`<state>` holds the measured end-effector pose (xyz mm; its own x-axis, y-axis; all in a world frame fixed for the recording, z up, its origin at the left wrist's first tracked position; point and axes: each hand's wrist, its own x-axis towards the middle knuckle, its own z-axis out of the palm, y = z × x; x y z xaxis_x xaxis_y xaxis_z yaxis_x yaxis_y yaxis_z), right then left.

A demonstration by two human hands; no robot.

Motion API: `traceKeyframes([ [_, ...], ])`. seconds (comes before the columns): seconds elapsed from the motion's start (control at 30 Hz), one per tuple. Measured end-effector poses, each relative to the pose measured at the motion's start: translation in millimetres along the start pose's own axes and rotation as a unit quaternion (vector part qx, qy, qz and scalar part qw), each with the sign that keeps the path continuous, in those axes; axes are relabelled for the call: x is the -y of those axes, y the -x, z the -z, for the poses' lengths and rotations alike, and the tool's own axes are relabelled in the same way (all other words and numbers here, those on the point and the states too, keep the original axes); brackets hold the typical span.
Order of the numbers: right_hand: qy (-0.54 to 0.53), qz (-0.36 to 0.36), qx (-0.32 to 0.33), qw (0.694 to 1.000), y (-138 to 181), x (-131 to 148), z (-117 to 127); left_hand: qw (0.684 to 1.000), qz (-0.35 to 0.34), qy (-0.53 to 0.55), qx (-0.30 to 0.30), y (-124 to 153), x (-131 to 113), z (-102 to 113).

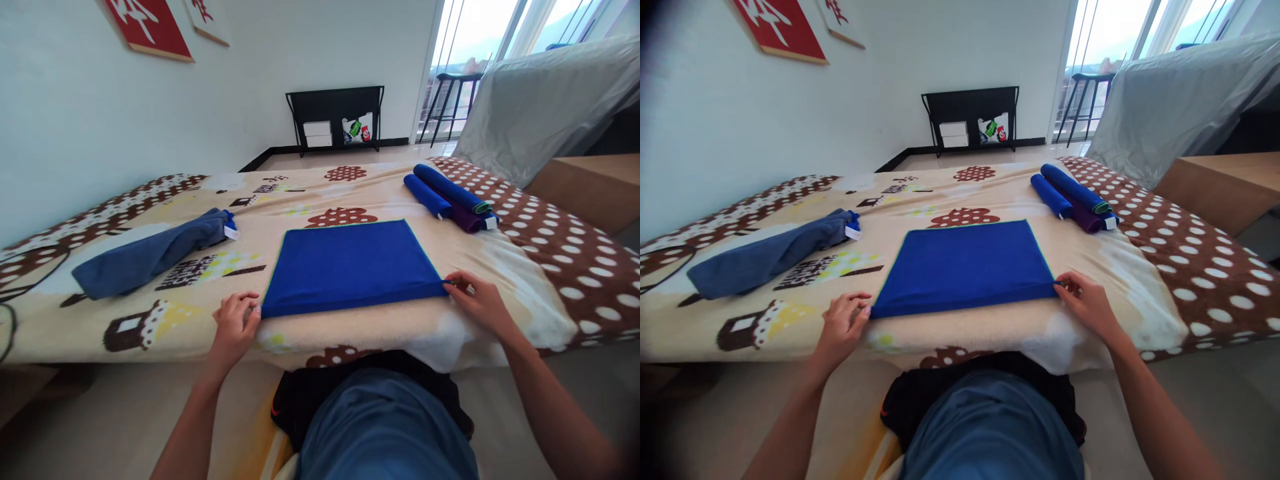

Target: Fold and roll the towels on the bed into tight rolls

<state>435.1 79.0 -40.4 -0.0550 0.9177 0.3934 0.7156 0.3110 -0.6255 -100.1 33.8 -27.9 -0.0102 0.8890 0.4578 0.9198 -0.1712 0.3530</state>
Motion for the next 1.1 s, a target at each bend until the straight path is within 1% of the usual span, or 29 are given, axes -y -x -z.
traceKeyframes([
  [0.13, 0.070, 0.028, -0.032, 0.997, -2.4, 1.2, -8.9, 0.997, 0.011, -0.064, -0.047, -1.6, -9.2, -12.1],
  [0.27, 0.113, 0.064, -0.056, 0.990, 1.9, -1.5, -13.5, 0.992, 0.005, -0.056, -0.109, 2.1, -17.7, -16.5],
  [0.33, 0.131, 0.075, -0.089, 0.985, 4.8, -3.9, -15.0, 0.991, -0.017, -0.048, -0.127, 4.7, -19.8, -16.3],
  [0.4, 0.155, 0.101, -0.105, 0.977, 7.6, -6.6, -14.9, 0.989, -0.053, -0.052, -0.124, 7.8, -18.4, -15.2],
  [0.47, 0.172, 0.133, -0.084, 0.973, 10.3, -9.7, -12.3, 0.988, -0.087, -0.054, -0.117, 11.9, -13.5, -13.1],
  [0.57, 0.168, 0.161, -0.029, 0.972, 14.7, -14.6, -4.4, 0.988, -0.115, -0.045, -0.093, 19.7, -3.6, -8.6],
  [0.63, 0.161, 0.160, 0.000, 0.974, 16.6, -17.0, 1.2, 0.990, -0.120, -0.041, -0.066, 24.3, 1.9, -5.7],
  [0.7, 0.150, 0.149, 0.021, 0.977, 15.9, -17.9, 4.7, 0.991, -0.116, -0.033, -0.053, 26.4, 5.7, -3.9],
  [0.8, 0.127, 0.132, 0.030, 0.983, 8.5, -17.2, 5.6, 0.992, -0.101, -0.029, -0.064, 23.1, 8.9, -3.4],
  [0.9, 0.111, 0.145, 0.029, 0.983, -0.5, -16.1, 7.6, 0.992, -0.098, -0.028, -0.072, 16.6, 10.8, -1.2],
  [1.0, 0.110, 0.167, 0.019, 0.980, -1.6, -15.3, 17.4, 0.990, -0.113, -0.016, -0.086, 14.5, 11.4, 6.1],
  [1.1, 0.101, 0.167, 0.027, 0.980, 5.7, -13.5, 31.0, 0.989, -0.121, -0.011, -0.086, 17.8, 10.2, 14.6],
])
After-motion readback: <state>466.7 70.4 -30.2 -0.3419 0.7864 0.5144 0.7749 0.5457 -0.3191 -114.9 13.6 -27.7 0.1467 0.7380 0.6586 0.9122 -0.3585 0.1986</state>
